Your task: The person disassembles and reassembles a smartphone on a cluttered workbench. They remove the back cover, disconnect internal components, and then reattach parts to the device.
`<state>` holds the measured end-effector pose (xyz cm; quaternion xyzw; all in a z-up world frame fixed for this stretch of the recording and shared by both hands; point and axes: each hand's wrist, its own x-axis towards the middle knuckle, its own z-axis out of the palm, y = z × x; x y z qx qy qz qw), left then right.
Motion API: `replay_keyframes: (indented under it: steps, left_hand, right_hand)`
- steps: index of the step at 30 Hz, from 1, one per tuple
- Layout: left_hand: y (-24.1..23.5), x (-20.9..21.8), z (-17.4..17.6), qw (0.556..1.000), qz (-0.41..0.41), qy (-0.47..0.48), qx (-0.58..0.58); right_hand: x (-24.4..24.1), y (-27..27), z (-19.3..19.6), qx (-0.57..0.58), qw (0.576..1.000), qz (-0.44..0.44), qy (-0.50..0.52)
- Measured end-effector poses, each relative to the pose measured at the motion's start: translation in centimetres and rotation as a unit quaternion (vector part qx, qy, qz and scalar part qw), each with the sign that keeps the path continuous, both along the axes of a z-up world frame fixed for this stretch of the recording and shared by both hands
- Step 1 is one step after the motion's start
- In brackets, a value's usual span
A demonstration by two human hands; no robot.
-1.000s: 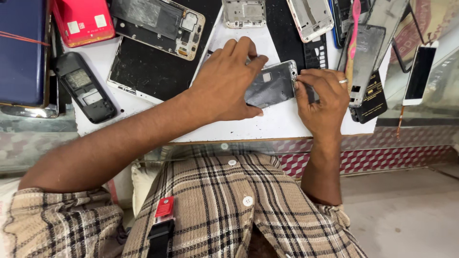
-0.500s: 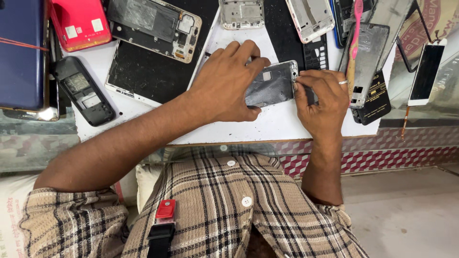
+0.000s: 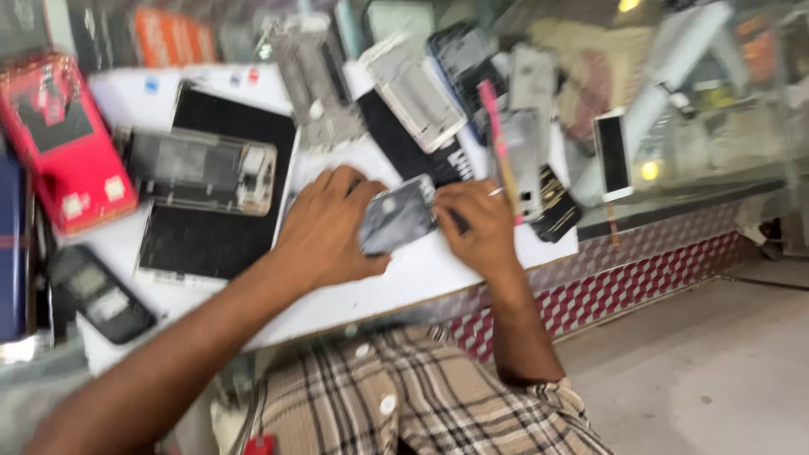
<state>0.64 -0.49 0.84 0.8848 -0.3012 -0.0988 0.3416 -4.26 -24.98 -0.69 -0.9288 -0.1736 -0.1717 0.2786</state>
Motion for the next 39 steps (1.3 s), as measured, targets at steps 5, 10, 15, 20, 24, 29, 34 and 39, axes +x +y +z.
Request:
replay_keyframes:
  steps: [5, 10, 15, 20, 24, 29, 34, 39]
  left_hand:
    - [0.0, -0.2, 0.7, 1.0, -0.009, 0.019, 0.021]
    - [0.1, 0.0, 1.1, 1.0, -0.018, 0.018, -0.003]
    - [0.0, -0.2, 0.3, 0.998, 0.005, -0.012, -0.061]
    - [-0.3, -0.5, -0.3, 0.992, 0.049, 0.033, -0.116]
    - [-0.1, -0.5, -0.4, 0.987, 0.076, 0.066, -0.129]
    - [0.1, -0.6, -0.7, 0.972, 0.094, 0.087, -0.196]
    - [0.5, -0.6, -0.8, 0.96, 0.116, 0.097, -0.234]
    - [0.8, -0.5, -0.9, 0.959, 0.122, 0.08, -0.244]
  right_hand:
    - [-0.5, -0.1, 0.3, 0.029, 1.0, -0.002, -0.009]
    - [-0.4, -0.1, 0.4, 0.068, 0.998, -0.003, 0.011]
    - [-0.7, -0.3, 0.0, 0.106, 0.994, 0.01, 0.04]
    - [-0.8, -0.3, 0.0, 0.114, 0.992, 0.012, 0.049]
    - [-0.8, 0.0, 0.4, 0.107, 0.993, 0.002, 0.047]
    - [-1.0, 0.1, 0.9, 0.162, 0.981, -0.017, 0.103]
    - [-1.1, 0.1, 0.6, 0.198, 0.971, 0.008, 0.138]
    - [-1.1, 0.4, -0.7, 0.247, 0.959, 0.01, 0.137]
